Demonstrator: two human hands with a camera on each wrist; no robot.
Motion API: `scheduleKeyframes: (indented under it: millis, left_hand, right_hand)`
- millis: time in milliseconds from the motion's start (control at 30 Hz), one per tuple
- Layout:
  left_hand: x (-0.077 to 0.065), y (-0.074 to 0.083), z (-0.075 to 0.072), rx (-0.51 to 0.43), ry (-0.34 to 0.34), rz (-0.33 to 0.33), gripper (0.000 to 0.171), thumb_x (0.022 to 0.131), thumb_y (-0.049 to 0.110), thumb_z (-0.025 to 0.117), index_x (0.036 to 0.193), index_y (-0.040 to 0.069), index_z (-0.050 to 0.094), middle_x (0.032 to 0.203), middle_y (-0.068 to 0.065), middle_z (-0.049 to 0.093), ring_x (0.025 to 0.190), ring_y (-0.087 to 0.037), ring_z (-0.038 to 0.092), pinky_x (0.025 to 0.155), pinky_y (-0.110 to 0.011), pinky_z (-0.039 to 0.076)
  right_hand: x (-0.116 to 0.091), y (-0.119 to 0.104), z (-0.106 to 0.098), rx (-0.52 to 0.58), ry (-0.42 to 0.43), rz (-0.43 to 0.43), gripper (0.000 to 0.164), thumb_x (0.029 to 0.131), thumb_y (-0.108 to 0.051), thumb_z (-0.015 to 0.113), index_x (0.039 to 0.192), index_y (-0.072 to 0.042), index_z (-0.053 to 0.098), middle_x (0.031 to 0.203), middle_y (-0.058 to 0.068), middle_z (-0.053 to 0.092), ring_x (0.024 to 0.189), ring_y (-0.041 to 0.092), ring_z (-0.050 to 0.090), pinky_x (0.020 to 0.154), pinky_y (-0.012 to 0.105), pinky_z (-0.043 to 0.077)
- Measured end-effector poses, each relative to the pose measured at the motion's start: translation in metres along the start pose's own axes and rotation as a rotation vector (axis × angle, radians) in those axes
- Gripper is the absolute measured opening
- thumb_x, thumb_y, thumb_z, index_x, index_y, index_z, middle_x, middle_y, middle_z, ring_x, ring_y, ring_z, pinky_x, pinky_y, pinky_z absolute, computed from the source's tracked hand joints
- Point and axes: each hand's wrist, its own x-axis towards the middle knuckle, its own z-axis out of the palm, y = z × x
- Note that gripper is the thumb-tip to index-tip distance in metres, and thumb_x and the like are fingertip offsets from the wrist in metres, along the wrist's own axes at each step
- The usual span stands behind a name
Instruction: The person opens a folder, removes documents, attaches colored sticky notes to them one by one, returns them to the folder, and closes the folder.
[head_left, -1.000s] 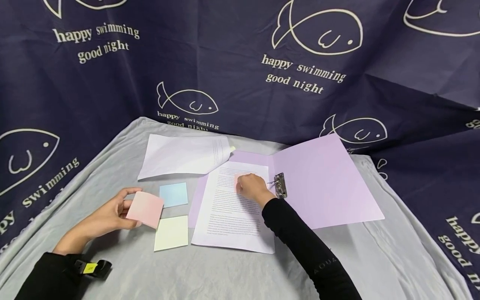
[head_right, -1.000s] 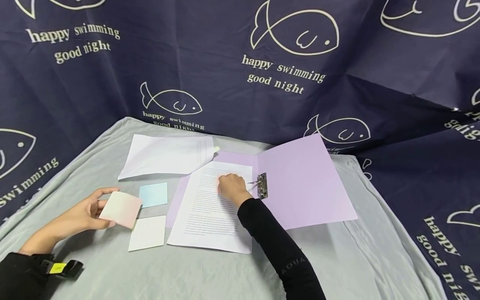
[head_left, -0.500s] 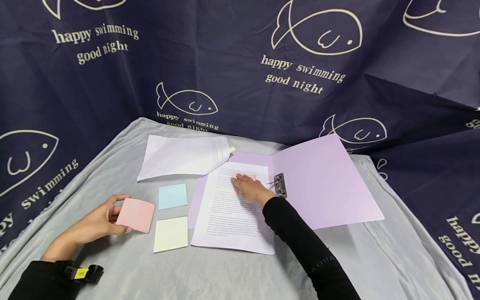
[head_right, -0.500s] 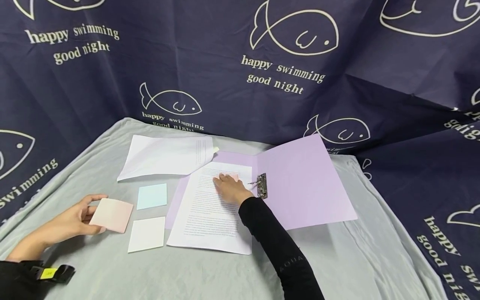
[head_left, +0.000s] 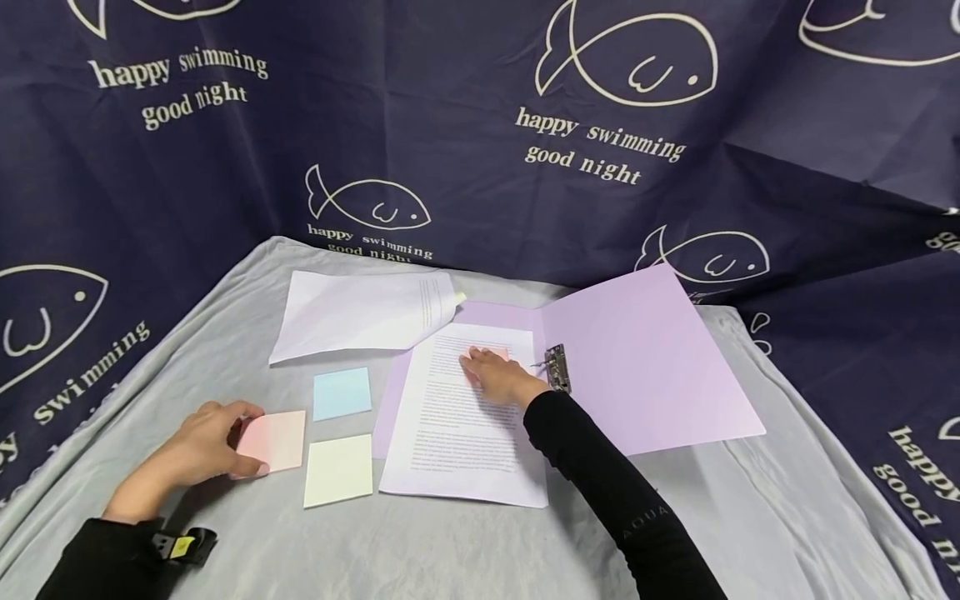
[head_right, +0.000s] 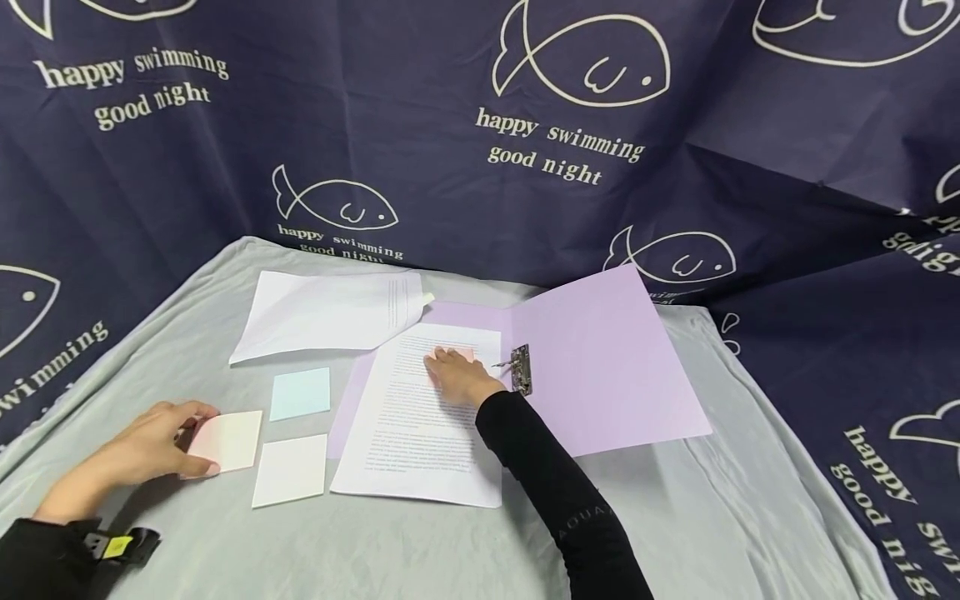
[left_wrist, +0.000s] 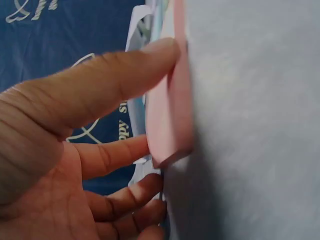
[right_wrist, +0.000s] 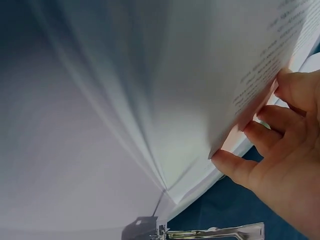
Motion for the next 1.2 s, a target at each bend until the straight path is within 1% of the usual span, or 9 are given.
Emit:
scheduleKeyframes:
  millis: [100,300,433,533,667,767,867,1033,1200]
  left_hand:
    - [0.001,0.003,0.001,0.054,0.006,-0.032,0.078,0.051,0.031,0.088,0.11,-0.008,0.056,0.083,-0.009,0.05,0.077,-0.026,0.045,0.063,-0.038,0.036]
    - [0.002,0.004,-0.001,0.065,-0.02,-0.015,0.079,0.051,0.03,0.087,0.112,-0.009,0.055,0.083,-0.01,0.05,0.075,-0.025,0.044,0.062,-0.037,0.036]
    - [0.004,0.009,-0.003,0.075,-0.035,-0.02,0.089,0.056,0.035,0.085,0.12,-0.013,0.047,0.092,-0.022,0.052,0.083,-0.034,0.048,0.067,-0.045,0.041]
    - [0.009,0.024,-0.003,0.064,-0.015,-0.012,0.094,0.061,0.039,0.083,0.126,-0.013,0.041,0.105,-0.032,0.047,0.094,-0.045,0.047,0.071,-0.055,0.04]
    - [0.018,0.052,0.003,0.028,0.038,0.126,0.089,0.067,0.036,0.081,0.132,-0.008,0.04,0.119,-0.031,0.044,0.106,-0.048,0.043,0.079,-0.06,0.037]
    - [0.026,0.07,0.013,0.006,0.032,0.271,0.082,0.07,0.035,0.08,0.133,-0.002,0.042,0.125,-0.023,0.046,0.113,-0.042,0.044,0.086,-0.057,0.037]
    - [0.035,0.085,0.025,-0.001,0.001,0.368,0.078,0.071,0.036,0.079,0.133,0.003,0.044,0.128,-0.018,0.047,0.116,-0.037,0.045,0.088,-0.054,0.038]
    - [0.047,0.102,0.04,-0.03,-0.069,0.435,0.076,0.071,0.035,0.079,0.133,0.005,0.045,0.131,-0.014,0.047,0.118,-0.032,0.045,0.09,-0.051,0.037]
    - [0.054,0.114,0.052,-0.022,-0.118,0.476,0.074,0.071,0.037,0.078,0.131,0.004,0.048,0.132,-0.016,0.047,0.121,-0.033,0.042,0.09,-0.056,0.036]
  right_hand:
    - [-0.001,0.0,0.0,0.003,0.005,0.002,0.065,0.089,0.0,0.05,0.148,-0.016,0.026,0.153,0.006,0.016,0.138,0.022,0.014,0.1,0.048,0.03]
    - [-0.003,0.0,0.0,0.026,0.004,0.001,0.058,0.094,-0.005,0.045,0.148,-0.017,0.026,0.153,0.005,0.016,0.138,0.021,0.014,0.101,0.044,0.03]
    - [-0.002,0.002,0.001,0.027,0.004,-0.004,0.055,0.096,-0.008,0.043,0.148,-0.016,0.027,0.153,0.005,0.016,0.138,0.022,0.014,0.102,0.045,0.028]
    - [-0.002,0.003,0.001,0.029,0.001,0.0,0.055,0.096,-0.009,0.043,0.148,-0.017,0.026,0.153,0.005,0.015,0.138,0.022,0.014,0.102,0.046,0.027]
    - [-0.002,0.004,0.001,0.037,-0.003,0.009,0.053,0.098,-0.011,0.041,0.148,-0.018,0.026,0.153,0.005,0.014,0.138,0.022,0.013,0.103,0.047,0.025]
    - [-0.001,0.004,0.003,0.03,-0.003,0.013,0.051,0.099,-0.014,0.039,0.148,-0.018,0.026,0.153,0.005,0.015,0.138,0.021,0.013,0.103,0.047,0.024]
    - [-0.001,0.003,0.004,0.025,-0.005,0.017,0.051,0.099,-0.015,0.038,0.148,-0.018,0.025,0.153,0.004,0.014,0.138,0.021,0.012,0.104,0.046,0.024]
    - [0.0,0.003,0.003,0.027,-0.009,0.013,0.051,0.099,-0.015,0.039,0.149,-0.018,0.024,0.153,0.005,0.013,0.139,0.021,0.011,0.104,0.048,0.023]
    - [0.002,0.002,0.002,0.011,-0.014,0.015,0.052,0.099,-0.015,0.038,0.149,-0.019,0.024,0.153,0.004,0.012,0.139,0.021,0.011,0.103,0.05,0.023]
